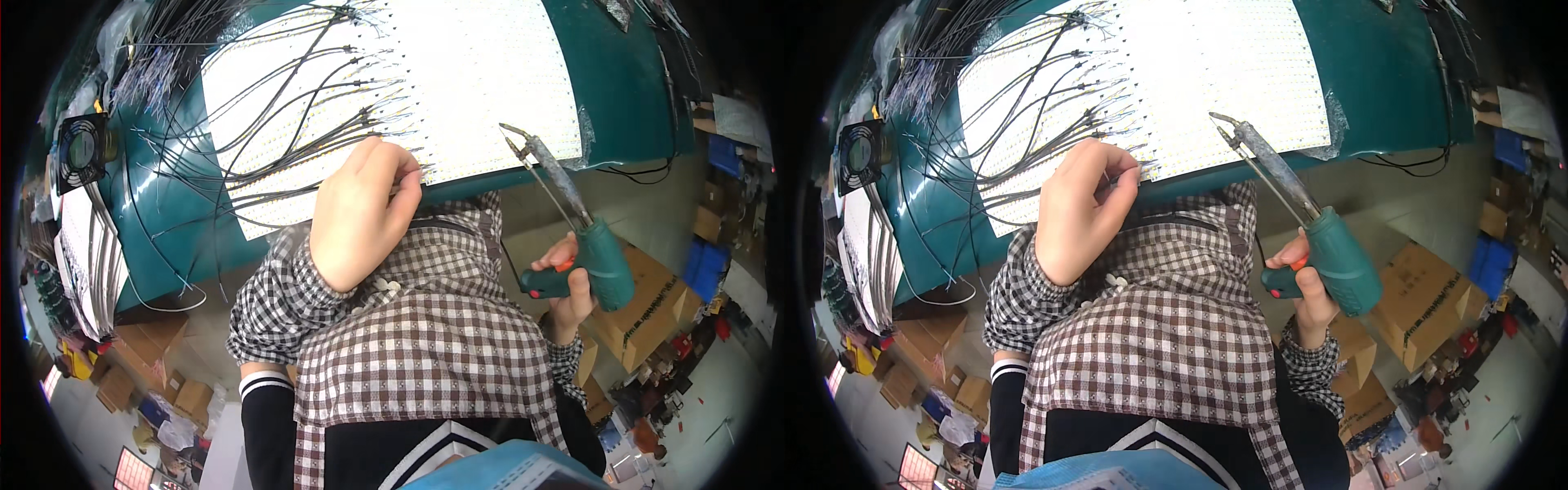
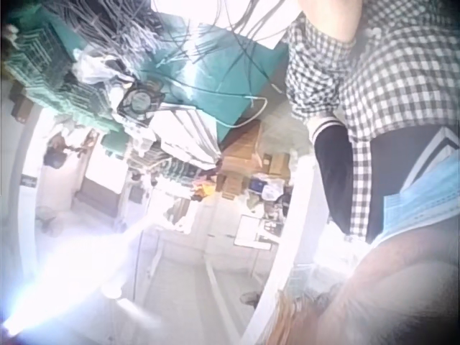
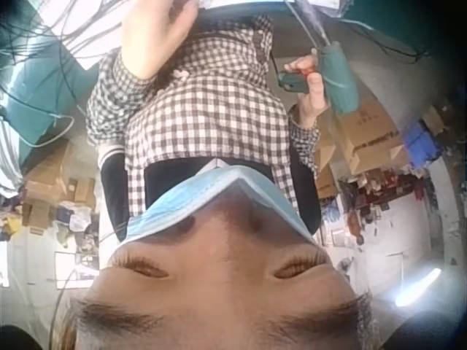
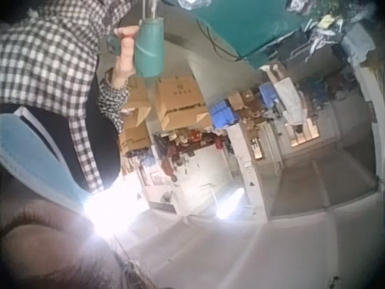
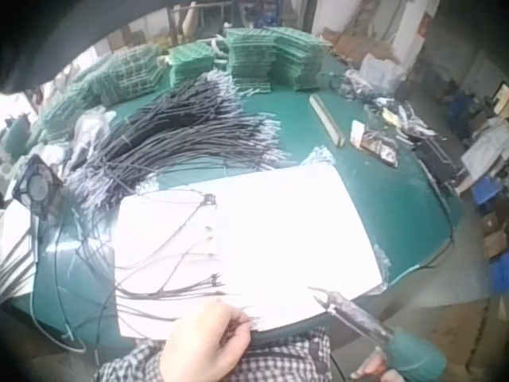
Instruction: The person uses a soldering iron to attach wires to a large LED panel. They repeatedly heat the connection points and apply solder to secure the wires to the board.
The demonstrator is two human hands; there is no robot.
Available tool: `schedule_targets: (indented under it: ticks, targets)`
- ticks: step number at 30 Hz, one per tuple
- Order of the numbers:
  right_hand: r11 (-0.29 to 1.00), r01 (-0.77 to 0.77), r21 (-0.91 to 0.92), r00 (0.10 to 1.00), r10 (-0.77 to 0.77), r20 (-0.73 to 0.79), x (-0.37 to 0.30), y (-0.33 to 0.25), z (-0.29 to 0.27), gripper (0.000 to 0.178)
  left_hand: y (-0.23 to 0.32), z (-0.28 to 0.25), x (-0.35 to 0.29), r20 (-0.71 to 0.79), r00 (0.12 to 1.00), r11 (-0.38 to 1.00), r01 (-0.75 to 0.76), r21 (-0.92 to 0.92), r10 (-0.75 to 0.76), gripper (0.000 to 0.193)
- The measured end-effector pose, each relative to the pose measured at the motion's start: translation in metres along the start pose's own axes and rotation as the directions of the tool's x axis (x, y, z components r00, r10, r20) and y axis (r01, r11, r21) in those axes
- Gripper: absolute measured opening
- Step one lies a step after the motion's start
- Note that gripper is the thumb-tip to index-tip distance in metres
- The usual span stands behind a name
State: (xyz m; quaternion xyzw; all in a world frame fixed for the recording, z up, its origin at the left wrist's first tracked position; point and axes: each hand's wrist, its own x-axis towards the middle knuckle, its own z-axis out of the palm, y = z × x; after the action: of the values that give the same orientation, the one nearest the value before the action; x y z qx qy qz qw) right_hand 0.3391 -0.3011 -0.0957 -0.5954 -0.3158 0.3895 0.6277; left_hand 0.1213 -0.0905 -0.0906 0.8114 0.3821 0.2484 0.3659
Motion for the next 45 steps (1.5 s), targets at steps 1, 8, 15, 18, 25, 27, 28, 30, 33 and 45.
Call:
schedule_targets:
  ticks: [1,8,15,18,25,27,28,30,33,45]
  targets:
    - [1.0,-0.011,0.023,1.0,0.011,-0.002,0.0,-0.001,0.0,0.062,0.0,0.001,-0.001,0.003,1.0,1.0,-0.011,0.01,0.011,0.011]
    - [0.998,-0.059,-0.006,0.997,0.059,-0.041,-0.006,-0.004,0.002,0.059,0.006,-0.005,-0.006,-0.005,0.997,0.994,-0.076,0.076,0.077,0.014]
    - [0.999,-0.02,-0.042,1.0,0.021,0.022,-0.013,-0.001,0.003,0.058,-0.009,0.004,-0.007,-0.019,1.0,0.999,-0.012,-0.034,0.012,0.014]
    - [0.998,-0.047,-0.039,0.999,0.048,0.017,-0.015,-0.001,0.002,0.058,-0.01,0.007,-0.008,-0.059,0.996,0.996,-0.065,-0.057,0.062,0.019]
    - [0.983,-0.148,-0.112,0.988,0.153,0.037,-0.024,-0.007,0.007,0.053,-0.013,0.013,-0.011,-0.087,0.994,0.997,-0.071,0.001,0.071,0.016]
    - [0.979,-0.171,-0.114,0.983,0.177,0.041,-0.027,-0.007,0.009,0.049,-0.013,0.014,-0.012,-0.082,0.994,0.998,-0.065,0.01,0.065,0.016]
    - [0.979,-0.177,-0.103,0.982,0.182,0.039,-0.028,-0.006,0.009,0.046,-0.013,0.014,-0.013,-0.081,0.995,0.998,-0.064,0.015,0.065,0.016]
    - [0.979,-0.188,-0.079,0.981,0.191,0.032,-0.03,-0.003,0.008,0.041,-0.013,0.014,-0.013,-0.077,0.995,0.998,-0.065,0.027,0.067,0.017]
    - [0.949,-0.2,-0.244,0.974,0.22,0.059,-0.036,0.001,-0.001,0.048,-0.013,0.014,-0.013,-0.085,0.994,0.997,-0.07,0.025,0.072,0.017]
    - [0.978,-0.145,-0.151,0.988,0.151,0.027,-0.036,0.009,0.01,0.058,-0.017,0.018,-0.013,-0.131,0.983,0.992,-0.123,0.033,0.126,0.02]
